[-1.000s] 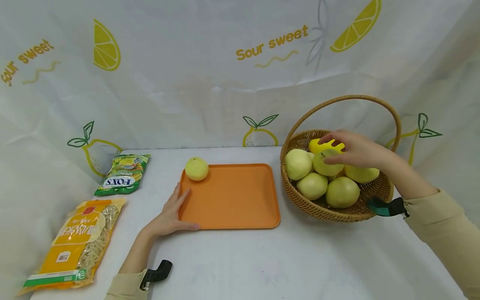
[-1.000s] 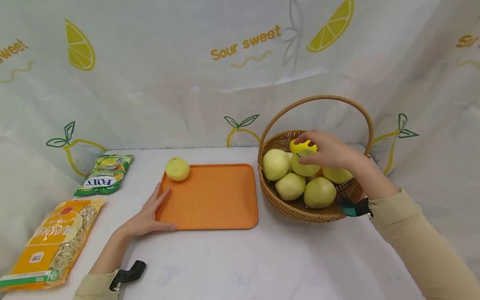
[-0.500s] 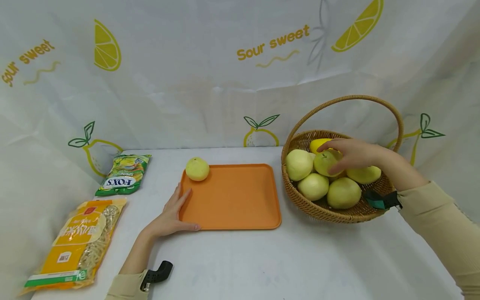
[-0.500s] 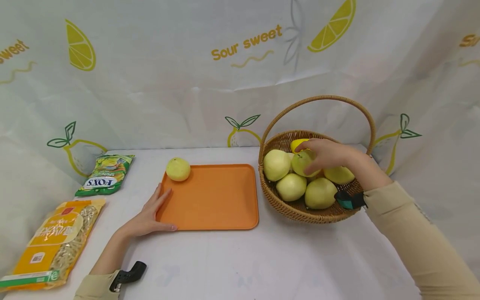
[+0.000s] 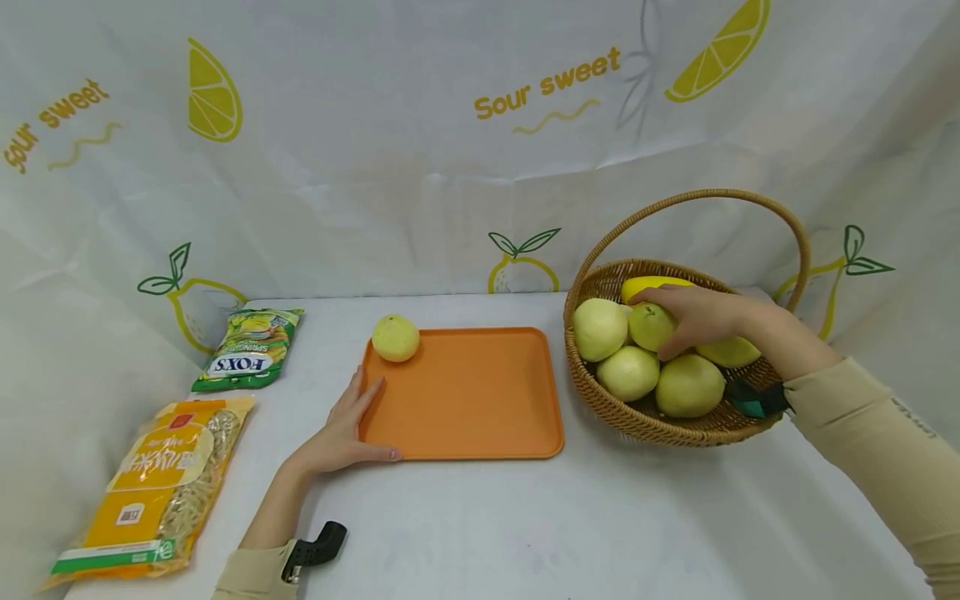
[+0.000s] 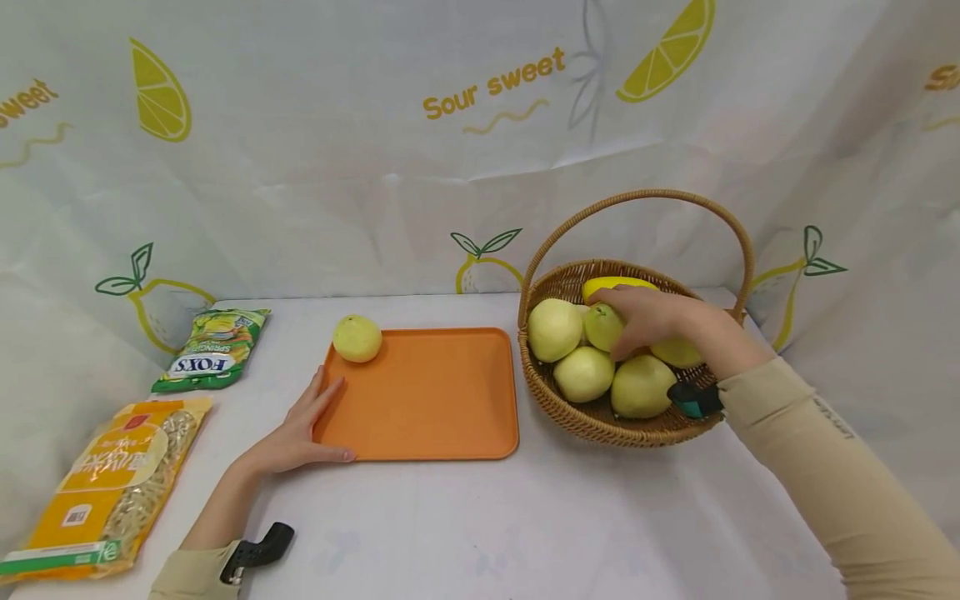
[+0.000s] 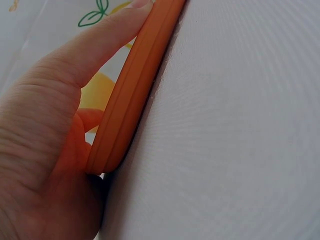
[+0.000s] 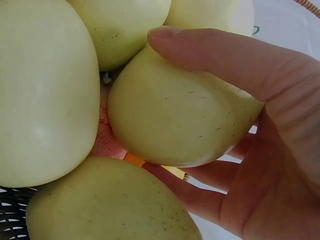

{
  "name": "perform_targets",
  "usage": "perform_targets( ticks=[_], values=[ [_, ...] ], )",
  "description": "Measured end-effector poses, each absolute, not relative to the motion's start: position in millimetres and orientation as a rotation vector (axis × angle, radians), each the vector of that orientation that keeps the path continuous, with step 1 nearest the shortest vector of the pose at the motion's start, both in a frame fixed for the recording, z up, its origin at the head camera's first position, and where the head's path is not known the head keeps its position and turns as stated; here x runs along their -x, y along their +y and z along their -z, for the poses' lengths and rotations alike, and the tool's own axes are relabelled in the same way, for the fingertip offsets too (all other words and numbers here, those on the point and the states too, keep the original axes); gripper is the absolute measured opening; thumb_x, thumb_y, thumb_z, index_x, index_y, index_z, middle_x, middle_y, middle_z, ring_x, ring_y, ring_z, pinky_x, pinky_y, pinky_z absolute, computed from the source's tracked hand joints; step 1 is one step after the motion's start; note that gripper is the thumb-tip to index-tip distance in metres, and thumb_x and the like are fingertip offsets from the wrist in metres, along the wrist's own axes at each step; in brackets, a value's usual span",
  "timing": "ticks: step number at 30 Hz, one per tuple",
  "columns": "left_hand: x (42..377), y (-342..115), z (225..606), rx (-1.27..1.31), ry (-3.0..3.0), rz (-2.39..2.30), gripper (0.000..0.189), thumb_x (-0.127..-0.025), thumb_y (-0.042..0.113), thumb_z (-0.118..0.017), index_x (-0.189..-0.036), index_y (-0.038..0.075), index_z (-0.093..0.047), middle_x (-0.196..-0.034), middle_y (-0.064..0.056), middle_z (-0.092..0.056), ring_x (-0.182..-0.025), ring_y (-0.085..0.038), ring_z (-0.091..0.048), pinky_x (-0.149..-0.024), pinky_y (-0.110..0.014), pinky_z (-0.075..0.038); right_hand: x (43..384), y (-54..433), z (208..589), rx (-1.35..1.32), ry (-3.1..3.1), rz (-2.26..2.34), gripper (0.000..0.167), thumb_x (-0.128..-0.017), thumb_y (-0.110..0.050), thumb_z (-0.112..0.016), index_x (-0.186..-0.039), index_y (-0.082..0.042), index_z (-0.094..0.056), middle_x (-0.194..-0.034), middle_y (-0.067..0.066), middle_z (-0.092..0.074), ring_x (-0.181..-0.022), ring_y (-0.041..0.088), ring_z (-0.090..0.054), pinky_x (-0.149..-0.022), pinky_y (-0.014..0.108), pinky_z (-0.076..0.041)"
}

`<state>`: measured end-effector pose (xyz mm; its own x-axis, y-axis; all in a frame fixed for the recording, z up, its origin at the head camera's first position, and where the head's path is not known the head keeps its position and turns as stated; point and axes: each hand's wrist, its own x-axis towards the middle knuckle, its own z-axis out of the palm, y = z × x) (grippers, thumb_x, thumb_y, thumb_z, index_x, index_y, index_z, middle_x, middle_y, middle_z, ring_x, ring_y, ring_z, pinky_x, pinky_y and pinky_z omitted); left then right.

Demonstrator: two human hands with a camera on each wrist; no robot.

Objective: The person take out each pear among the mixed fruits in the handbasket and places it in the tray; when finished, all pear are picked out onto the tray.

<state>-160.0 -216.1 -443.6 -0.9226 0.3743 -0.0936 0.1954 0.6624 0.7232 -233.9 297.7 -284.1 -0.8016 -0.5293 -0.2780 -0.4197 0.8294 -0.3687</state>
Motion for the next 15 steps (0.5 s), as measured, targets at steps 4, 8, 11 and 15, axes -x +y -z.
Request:
perform_targets(
  ticks=[4,8,11,15],
  values=[
    [160.1,-215.7,444.1,-0.457,2.643,-1.111,0.117,-0.07,0.045,-0.086,-0.157,0.008,-0.016,-0.161,-0.014,0.015,-0.146,-0.041,0.009,-0.109,-0.069,-0.005,234.8,299.3,284.4,0.735,2.656,0.385,0.072,-0.077,-0.02,-0.08,-0.139,-0.001,-0.047,-0.135,0.021,-0.05,-0.119,0.035,-0.048,-0.092,0.05,-0.042],
    [159.9,-216.1,444.2,-0.465,2.646,-1.108,0.117,-0.07,0.046,-0.085,-0.157,0.008,-0.016,-0.161,-0.016,0.015,-0.145,-0.042,0.01,-0.108,-0.07,-0.005,234.9,301.2,285.4,0.761,2.68,0.368,0.068,-0.078,-0.023,-0.08,-0.135,-0.002,-0.051,-0.129,0.016,-0.055,-0.112,0.029,-0.052,-0.089,0.046,-0.044],
    [160.0,-216.4,443.9,-0.467,2.647,-1.106,0.116,-0.071,0.045,-0.085,-0.157,0.007,-0.016,-0.161,-0.017,0.015,-0.145,-0.043,0.01,-0.107,-0.071,-0.004,233.8,301.7,285.0,0.774,2.695,0.366,0.066,-0.078,-0.028,-0.081,-0.133,-0.003,-0.053,-0.125,0.012,-0.057,-0.108,0.026,-0.054,-0.087,0.045,-0.044],
    [160.2,-216.6,443.5,-0.463,2.644,-1.107,0.116,-0.071,0.044,-0.085,-0.157,0.008,-0.017,-0.161,-0.017,0.015,-0.145,-0.043,0.009,-0.107,-0.071,-0.004,230.5,301.6,282.9,0.794,2.719,0.371,0.068,-0.079,-0.034,-0.08,-0.134,-0.003,-0.053,-0.125,0.01,-0.058,-0.106,0.024,-0.056,-0.086,0.044,-0.045]
  ],
)
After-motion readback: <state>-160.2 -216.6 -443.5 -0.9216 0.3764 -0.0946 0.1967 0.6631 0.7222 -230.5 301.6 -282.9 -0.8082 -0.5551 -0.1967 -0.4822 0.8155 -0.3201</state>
